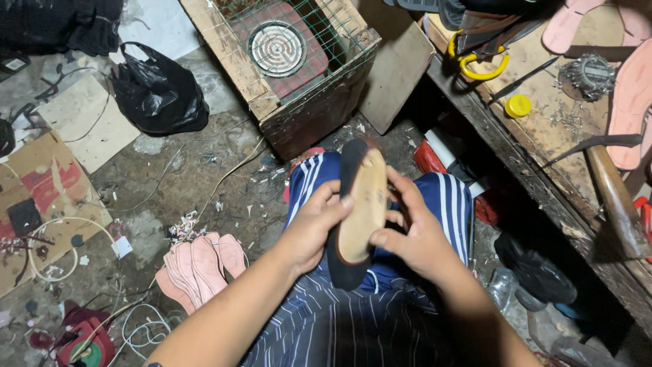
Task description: The person sits on the floor and works a black shoe upper over a last, using pincers to pull and trim the upper material at the sole edge. They hammer the shoe with a cobbler's hammer, press the insole into place, and set the finished shoe on the workbench.
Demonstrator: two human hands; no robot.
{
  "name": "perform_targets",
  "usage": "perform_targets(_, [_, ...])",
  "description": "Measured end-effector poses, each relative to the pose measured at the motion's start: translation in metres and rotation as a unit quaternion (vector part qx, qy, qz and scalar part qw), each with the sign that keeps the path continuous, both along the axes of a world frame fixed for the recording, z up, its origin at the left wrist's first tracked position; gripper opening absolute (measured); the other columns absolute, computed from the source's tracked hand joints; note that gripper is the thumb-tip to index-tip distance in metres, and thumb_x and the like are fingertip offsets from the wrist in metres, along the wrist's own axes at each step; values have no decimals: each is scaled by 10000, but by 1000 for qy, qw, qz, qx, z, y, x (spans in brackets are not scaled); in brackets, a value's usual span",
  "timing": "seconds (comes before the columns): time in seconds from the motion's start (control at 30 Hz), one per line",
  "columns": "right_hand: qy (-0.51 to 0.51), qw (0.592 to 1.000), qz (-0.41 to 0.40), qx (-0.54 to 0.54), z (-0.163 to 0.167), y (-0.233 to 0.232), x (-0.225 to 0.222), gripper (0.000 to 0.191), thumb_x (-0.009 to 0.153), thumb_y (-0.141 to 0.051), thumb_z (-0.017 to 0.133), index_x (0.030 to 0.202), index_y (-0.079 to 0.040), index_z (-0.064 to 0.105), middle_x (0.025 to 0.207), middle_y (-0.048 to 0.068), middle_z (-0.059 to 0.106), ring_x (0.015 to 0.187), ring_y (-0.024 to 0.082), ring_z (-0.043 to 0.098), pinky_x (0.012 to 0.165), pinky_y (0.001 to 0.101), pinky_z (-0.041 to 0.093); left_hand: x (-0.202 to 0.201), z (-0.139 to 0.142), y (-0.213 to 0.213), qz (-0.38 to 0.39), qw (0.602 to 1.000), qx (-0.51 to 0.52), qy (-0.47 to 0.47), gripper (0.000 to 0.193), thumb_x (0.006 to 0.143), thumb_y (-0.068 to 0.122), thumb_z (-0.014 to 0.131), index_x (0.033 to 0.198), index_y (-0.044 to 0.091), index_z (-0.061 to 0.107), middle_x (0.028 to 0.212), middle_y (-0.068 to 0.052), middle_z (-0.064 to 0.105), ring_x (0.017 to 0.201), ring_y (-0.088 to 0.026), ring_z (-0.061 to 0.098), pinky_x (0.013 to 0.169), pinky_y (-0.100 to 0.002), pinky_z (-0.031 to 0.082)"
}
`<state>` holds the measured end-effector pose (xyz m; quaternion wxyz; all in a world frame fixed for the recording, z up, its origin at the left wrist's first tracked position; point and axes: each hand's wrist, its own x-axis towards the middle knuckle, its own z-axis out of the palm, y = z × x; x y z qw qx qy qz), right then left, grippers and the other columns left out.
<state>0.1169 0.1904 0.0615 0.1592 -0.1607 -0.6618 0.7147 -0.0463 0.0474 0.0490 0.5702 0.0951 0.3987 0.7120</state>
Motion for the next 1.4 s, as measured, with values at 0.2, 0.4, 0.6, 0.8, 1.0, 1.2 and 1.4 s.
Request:
perform_targets(0.2, [-90,990,-57,-88,20,-14,-2,699,874,-47,682,1533,-18,452,1384,113,628,1250,193,609,1084,353,471,-2,17,-8,44,989,-1,144,401,1041,139,675,1360,-11,485,1134,-71,585,1083,-160,566,996,-329,467])
perform_targets(0.4, [-157,950,-58,263,52,-39,-13,598,848,-133,717,1403,5,543,1369,156,599,1280,251,580,1093,361,432,-58,38,12,136,718,49,681,361,1112,289,443,1234,66,699,1291,-122,689,1260,-224,585,1114,-375,439])
perform_targets(0.6, [-218,938,-33,267,66,26,15,600,819,-286,750,1369,-87,615,1424,90,610,1311,258,578,1063,405,445,-89,7,34,-23,915,74,396,436,1064,276,401,961,-19,705,1052,-131,733,1060,-212,674,1032,-360,490])
perform_targets(0.8, [-379,665,-324,556,32,195,140,408,1007,-240,766,1227,75,630,1156,261,686,1011,382,659,908,473,516,-96,-19,21,-45,948,105,296,422,1074,283,442,971,-38,697,1072,-136,734,1073,-231,675,1042,-363,498])
perform_targets(1.0, [-319,744,-330,486,4,213,180,366,1116,-214,690,1250,112,594,1084,264,700,939,319,674,886,423,533,-91,-11,33,-78,940,78,322,481,1092,336,400,1018,-20,715,1087,-116,740,1052,-192,680,999,-335,513])
perform_targets(1.2, [-182,888,-368,207,39,133,126,327,1089,-218,548,1262,33,430,1056,114,656,842,217,645,729,394,560,-81,-5,44,-57,918,2,392,476,1039,337,438,918,6,758,864,-80,743,814,-165,674,805,-321,537])
perform_targets(1.4, [-292,903,-137,284,87,6,65,274,857,-233,686,1062,-52,694,822,73,716,768,202,685,719,341,548,-75,9,54,-58,899,9,434,460,1000,324,445,864,15,757,804,-74,732,775,-158,681,771,-315,538])
